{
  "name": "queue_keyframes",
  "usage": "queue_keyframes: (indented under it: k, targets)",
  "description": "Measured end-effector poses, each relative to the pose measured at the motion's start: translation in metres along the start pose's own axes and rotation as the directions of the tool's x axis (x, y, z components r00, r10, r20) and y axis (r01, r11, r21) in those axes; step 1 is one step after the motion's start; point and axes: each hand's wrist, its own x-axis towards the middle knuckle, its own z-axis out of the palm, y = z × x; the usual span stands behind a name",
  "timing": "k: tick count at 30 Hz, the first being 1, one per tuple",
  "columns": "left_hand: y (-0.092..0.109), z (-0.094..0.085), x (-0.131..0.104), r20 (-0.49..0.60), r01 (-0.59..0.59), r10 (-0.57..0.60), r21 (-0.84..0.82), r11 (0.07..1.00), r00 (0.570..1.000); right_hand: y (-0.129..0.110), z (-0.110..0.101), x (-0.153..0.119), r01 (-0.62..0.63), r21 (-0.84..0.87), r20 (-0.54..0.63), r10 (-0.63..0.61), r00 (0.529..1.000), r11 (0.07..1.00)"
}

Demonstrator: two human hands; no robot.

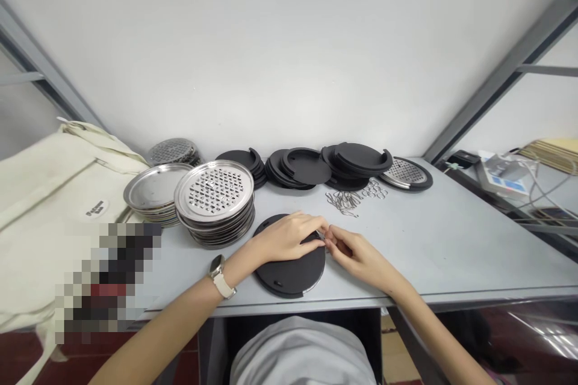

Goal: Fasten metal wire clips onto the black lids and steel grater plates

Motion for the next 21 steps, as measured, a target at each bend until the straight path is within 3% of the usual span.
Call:
queue_keyframes:
  k: [21]
  targets:
    - [0.0021, 0.0011, -0.0001, -0.017, -0.036, 0.035, -0.023, 0.999, 0.999, -0.0009, 0.0013, 0.0007, 0.003, -0.038, -0.022, -0.004, 1.0, 0.999]
